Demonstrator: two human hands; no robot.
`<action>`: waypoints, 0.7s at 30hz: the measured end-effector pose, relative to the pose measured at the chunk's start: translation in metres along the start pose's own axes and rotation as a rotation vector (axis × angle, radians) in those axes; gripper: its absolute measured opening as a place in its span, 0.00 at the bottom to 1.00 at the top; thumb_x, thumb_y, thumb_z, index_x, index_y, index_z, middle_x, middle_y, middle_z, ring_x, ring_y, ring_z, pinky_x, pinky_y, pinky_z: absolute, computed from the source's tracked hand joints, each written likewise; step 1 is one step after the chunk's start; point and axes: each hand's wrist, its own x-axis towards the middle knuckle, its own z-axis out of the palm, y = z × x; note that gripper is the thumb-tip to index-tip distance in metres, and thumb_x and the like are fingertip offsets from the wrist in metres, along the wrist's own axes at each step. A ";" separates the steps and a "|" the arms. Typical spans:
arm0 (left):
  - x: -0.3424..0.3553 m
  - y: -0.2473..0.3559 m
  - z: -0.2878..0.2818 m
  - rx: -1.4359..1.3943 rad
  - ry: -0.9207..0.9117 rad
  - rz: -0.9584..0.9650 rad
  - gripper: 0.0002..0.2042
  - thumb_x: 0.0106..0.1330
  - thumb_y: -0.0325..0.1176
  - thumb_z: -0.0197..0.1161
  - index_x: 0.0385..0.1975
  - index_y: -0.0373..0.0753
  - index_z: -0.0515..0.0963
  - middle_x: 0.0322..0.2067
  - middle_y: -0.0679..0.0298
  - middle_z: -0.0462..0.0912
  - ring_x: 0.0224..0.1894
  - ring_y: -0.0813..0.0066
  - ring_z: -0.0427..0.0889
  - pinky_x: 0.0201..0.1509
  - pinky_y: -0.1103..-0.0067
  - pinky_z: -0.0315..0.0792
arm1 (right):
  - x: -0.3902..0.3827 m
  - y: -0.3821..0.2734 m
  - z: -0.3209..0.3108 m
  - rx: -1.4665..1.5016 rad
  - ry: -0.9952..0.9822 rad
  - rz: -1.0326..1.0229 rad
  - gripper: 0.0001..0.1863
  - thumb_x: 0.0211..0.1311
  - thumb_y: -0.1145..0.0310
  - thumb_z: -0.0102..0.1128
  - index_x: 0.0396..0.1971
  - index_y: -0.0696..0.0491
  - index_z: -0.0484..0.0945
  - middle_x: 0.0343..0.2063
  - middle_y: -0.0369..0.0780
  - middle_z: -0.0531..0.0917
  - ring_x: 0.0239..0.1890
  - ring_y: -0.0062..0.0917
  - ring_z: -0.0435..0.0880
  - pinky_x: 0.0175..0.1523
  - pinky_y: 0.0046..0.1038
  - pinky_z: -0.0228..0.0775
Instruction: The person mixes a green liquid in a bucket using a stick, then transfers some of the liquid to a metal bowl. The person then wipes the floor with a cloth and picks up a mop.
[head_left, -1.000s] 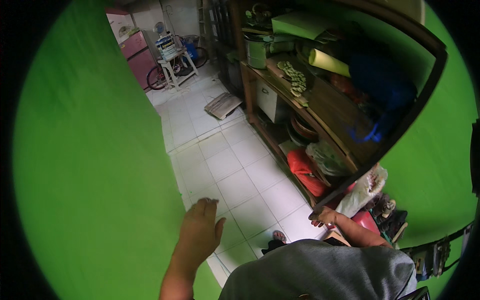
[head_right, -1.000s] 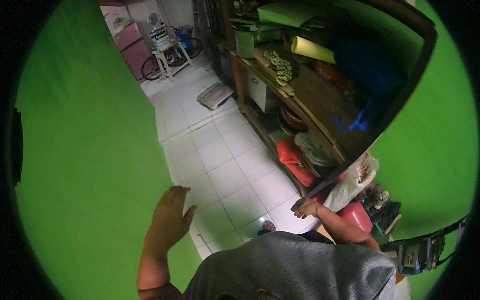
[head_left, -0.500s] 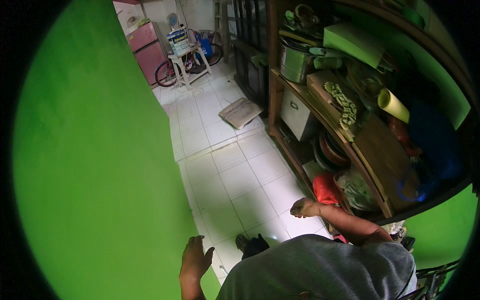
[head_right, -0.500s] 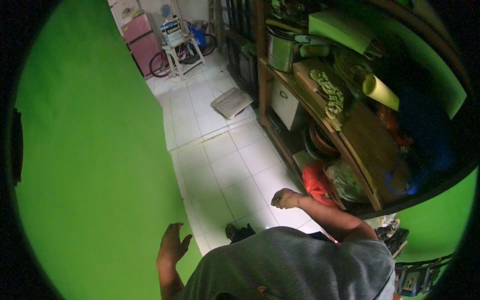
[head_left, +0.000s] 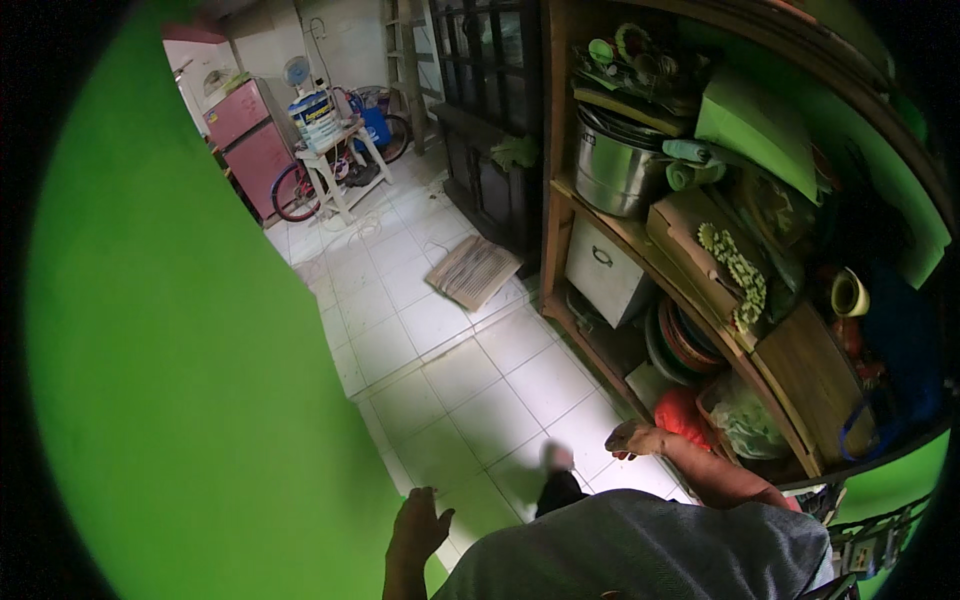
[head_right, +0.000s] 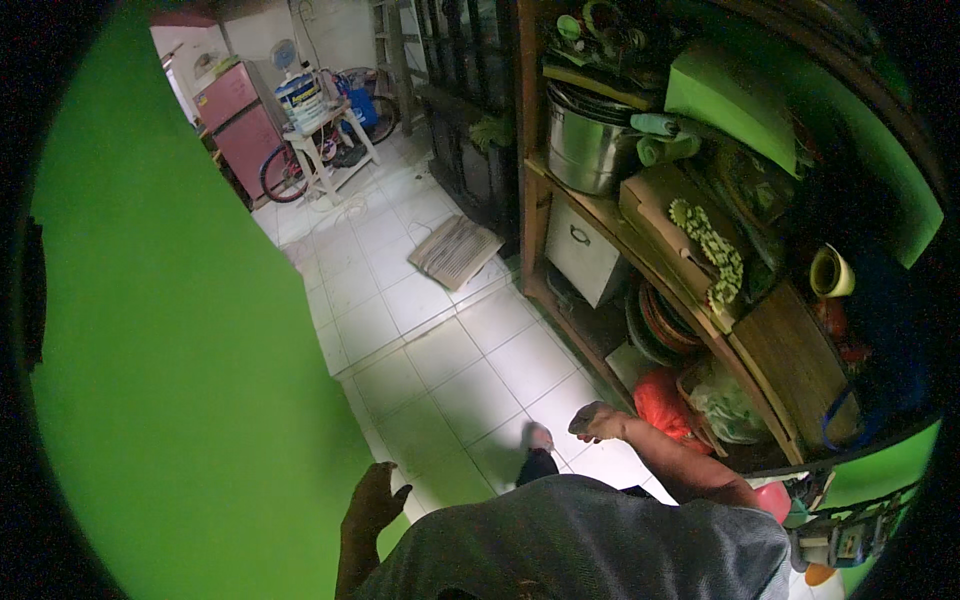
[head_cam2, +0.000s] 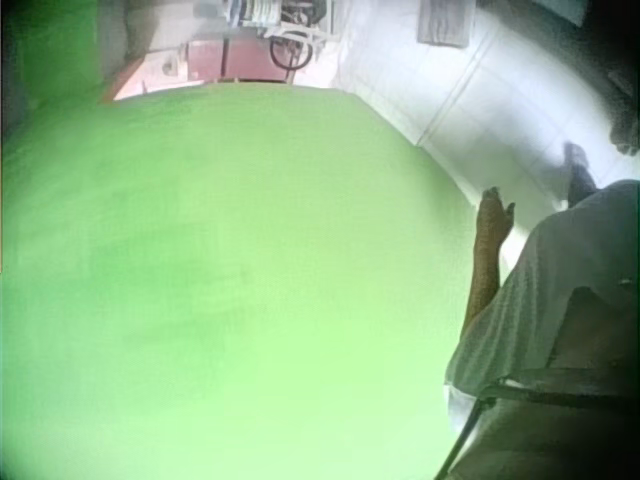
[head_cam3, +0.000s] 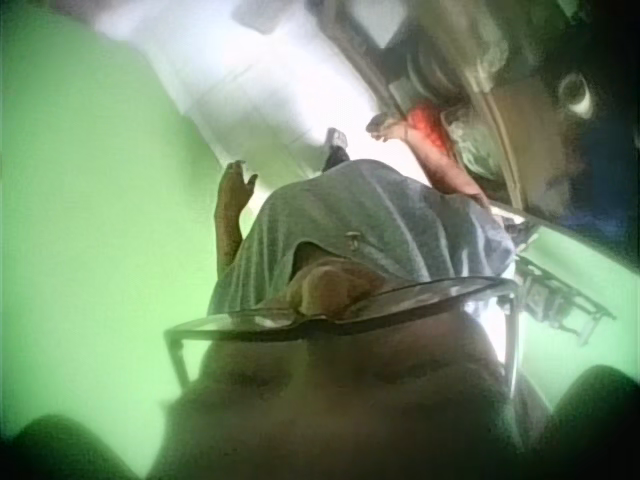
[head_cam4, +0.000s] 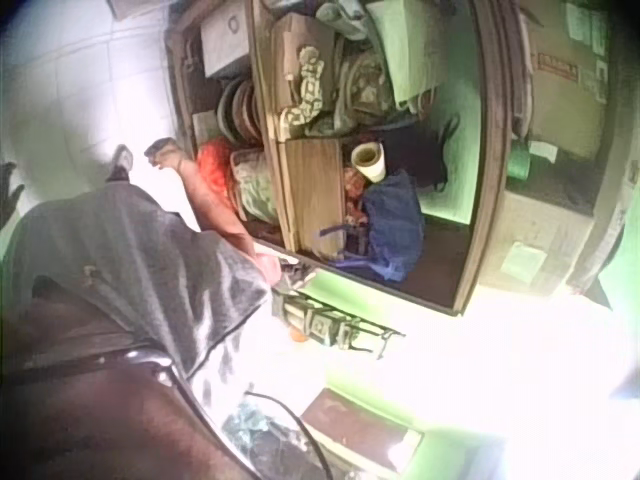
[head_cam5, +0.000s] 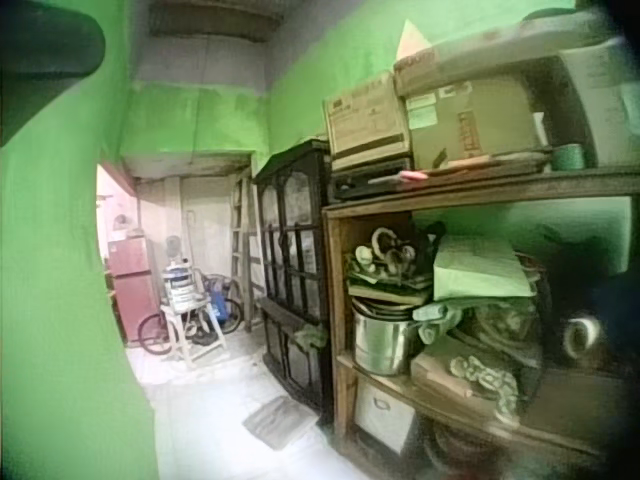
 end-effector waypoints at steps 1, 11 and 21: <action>0.024 -0.006 0.006 0.014 0.032 0.054 0.27 0.64 0.42 0.70 0.57 0.31 0.73 0.54 0.43 0.77 0.57 0.44 0.77 0.61 0.59 0.74 | 0.017 0.002 -0.014 -0.008 0.003 -0.002 0.20 0.72 0.55 0.59 0.51 0.57 0.83 0.39 0.41 0.88 0.39 0.25 0.88 0.42 0.29 0.84; 0.191 -0.043 -0.007 -0.048 0.099 -0.046 0.26 0.62 0.42 0.71 0.55 0.33 0.74 0.50 0.44 0.79 0.55 0.45 0.79 0.58 0.59 0.76 | 0.213 -0.117 -0.175 -0.218 0.007 -0.046 0.25 0.70 0.45 0.59 0.48 0.53 0.83 0.33 0.37 0.87 0.33 0.24 0.87 0.35 0.29 0.83; 0.322 -0.124 -0.051 -0.248 0.127 -0.097 0.26 0.60 0.42 0.73 0.51 0.30 0.76 0.47 0.43 0.82 0.54 0.45 0.79 0.58 0.60 0.75 | 0.408 -0.294 -0.293 0.072 0.131 -0.210 0.11 0.67 0.64 0.63 0.41 0.57 0.84 0.31 0.38 0.86 0.29 0.22 0.84 0.32 0.24 0.78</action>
